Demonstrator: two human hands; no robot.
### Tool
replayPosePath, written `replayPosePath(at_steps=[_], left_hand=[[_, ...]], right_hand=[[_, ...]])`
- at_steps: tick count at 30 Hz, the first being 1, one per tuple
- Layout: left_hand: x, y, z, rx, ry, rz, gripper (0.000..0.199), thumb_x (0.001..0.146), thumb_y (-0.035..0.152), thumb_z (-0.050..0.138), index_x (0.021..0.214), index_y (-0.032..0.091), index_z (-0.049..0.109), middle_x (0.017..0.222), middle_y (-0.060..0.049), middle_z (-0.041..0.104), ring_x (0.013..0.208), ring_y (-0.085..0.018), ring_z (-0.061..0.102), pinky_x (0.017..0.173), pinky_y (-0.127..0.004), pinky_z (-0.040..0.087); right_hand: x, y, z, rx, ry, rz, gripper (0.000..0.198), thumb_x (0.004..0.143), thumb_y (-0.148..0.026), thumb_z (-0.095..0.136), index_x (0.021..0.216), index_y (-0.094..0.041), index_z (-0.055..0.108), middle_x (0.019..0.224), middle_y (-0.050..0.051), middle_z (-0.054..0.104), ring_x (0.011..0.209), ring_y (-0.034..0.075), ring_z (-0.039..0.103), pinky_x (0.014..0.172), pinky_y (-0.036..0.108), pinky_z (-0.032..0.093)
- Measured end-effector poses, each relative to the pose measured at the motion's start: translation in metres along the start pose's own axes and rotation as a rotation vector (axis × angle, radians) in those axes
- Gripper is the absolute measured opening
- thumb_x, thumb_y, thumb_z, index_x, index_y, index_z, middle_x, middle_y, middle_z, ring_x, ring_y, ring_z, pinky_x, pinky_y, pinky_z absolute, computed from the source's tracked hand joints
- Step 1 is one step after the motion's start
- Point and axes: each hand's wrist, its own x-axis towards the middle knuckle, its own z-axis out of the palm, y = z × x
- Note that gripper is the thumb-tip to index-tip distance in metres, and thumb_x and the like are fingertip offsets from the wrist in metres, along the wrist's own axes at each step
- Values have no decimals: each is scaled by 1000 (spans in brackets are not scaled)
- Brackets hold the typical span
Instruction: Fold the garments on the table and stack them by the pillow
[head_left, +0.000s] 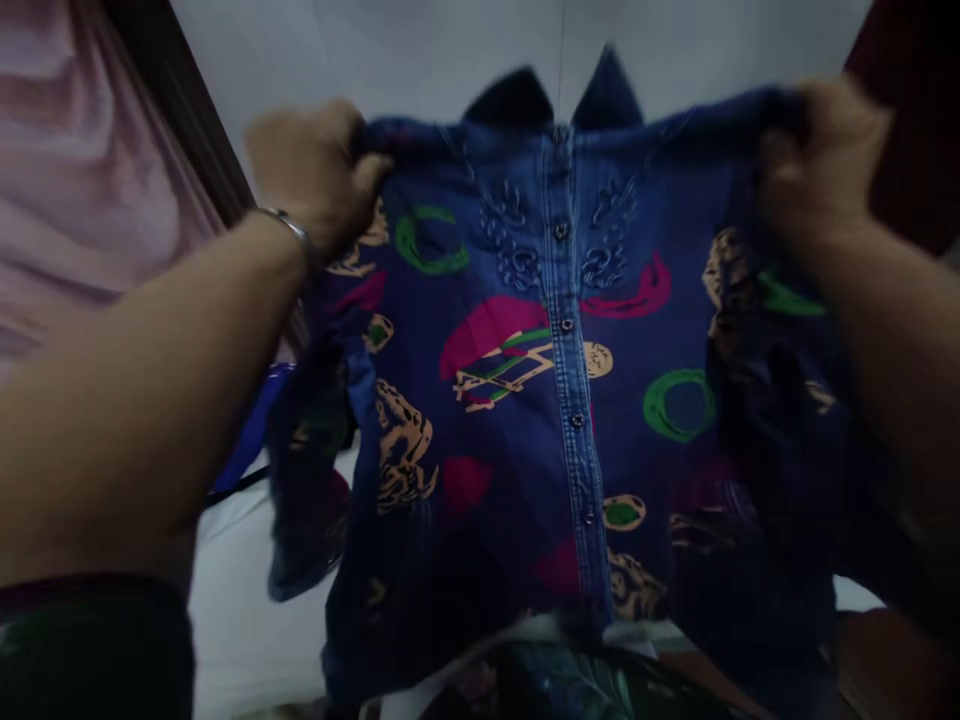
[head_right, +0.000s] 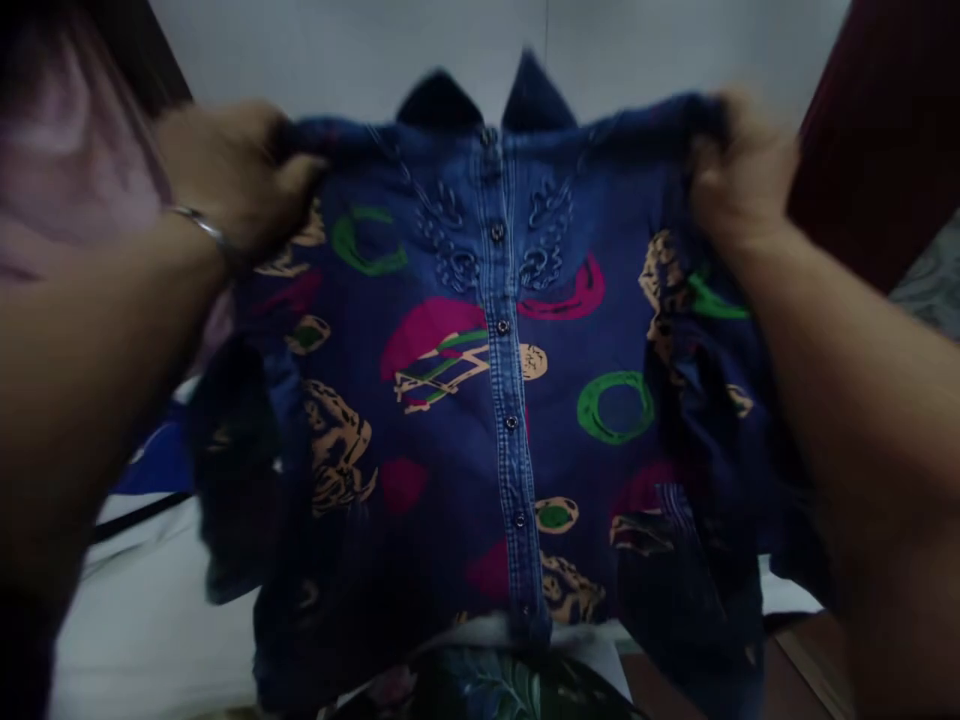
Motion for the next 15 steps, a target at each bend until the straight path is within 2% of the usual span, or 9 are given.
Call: replayPosePath(at_steps=[2, 5, 7, 8, 9, 11, 13, 15], left_hand=[[2, 10, 36, 11, -96, -20, 45, 93, 46, 48, 115, 8, 55, 118, -7, 61, 117, -26, 48, 101, -49, 33], [0, 23, 116, -66, -223, -167, 38, 92, 43, 50, 117, 15, 55, 122, -8, 59, 117, -23, 48, 103, -41, 33], [-20, 34, 171, -144, -269, -214, 47, 90, 41, 53, 127, 12, 48, 127, -13, 55, 119, -26, 47, 101, -42, 34], [-37, 40, 194, -175, -330, -180, 54, 87, 41, 57, 130, 10, 45, 131, -15, 52, 122, -28, 45, 103, -43, 33], [-60, 45, 214, -210, -413, -101, 55, 87, 39, 58, 131, 8, 45, 135, -17, 49, 125, -30, 43, 105, -43, 31], [-118, 52, 242, -299, -599, 82, 48, 84, 37, 61, 126, 13, 53, 137, -13, 49, 128, -27, 42, 108, -37, 30], [-184, 51, 256, -337, -698, 129, 44, 78, 37, 68, 117, 19, 61, 136, -10, 52, 127, -25, 45, 107, -32, 32], [-246, 40, 259, -409, -856, 109, 43, 80, 41, 64, 118, 21, 61, 139, -10, 49, 130, -26, 42, 109, -35, 31]], right_hand=[[0, -11, 28, -174, 83, -85, 49, 83, -37, 34, 81, 1, 64, 129, 16, 57, 122, 23, 46, 88, 31, 33], [-8, -3, 100, -259, -33, 68, 54, 88, -30, 26, 98, 14, 57, 119, 31, 56, 124, 27, 46, 89, 39, 34], [-29, 10, 155, -226, -137, 89, 47, 90, -21, 36, 118, 14, 49, 127, 35, 49, 129, 29, 41, 97, 41, 30], [-47, 16, 180, -199, -205, 50, 46, 89, -16, 43, 126, 11, 45, 133, 35, 45, 132, 30, 38, 103, 42, 27], [-70, 22, 203, -175, -259, 6, 48, 87, -14, 51, 130, 5, 46, 138, 30, 44, 134, 30, 37, 107, 41, 25], [-129, 33, 236, -131, -382, -53, 48, 80, -13, 62, 127, -6, 55, 139, 20, 49, 132, 27, 42, 110, 36, 28], [-195, 48, 252, -22, -678, -138, 45, 80, -17, 62, 125, -14, 59, 139, 16, 49, 133, 27, 41, 113, 41, 28], [-254, 69, 254, 17, -891, -176, 46, 81, -22, 60, 127, -14, 58, 143, 16, 45, 136, 30, 35, 113, 47, 27]])
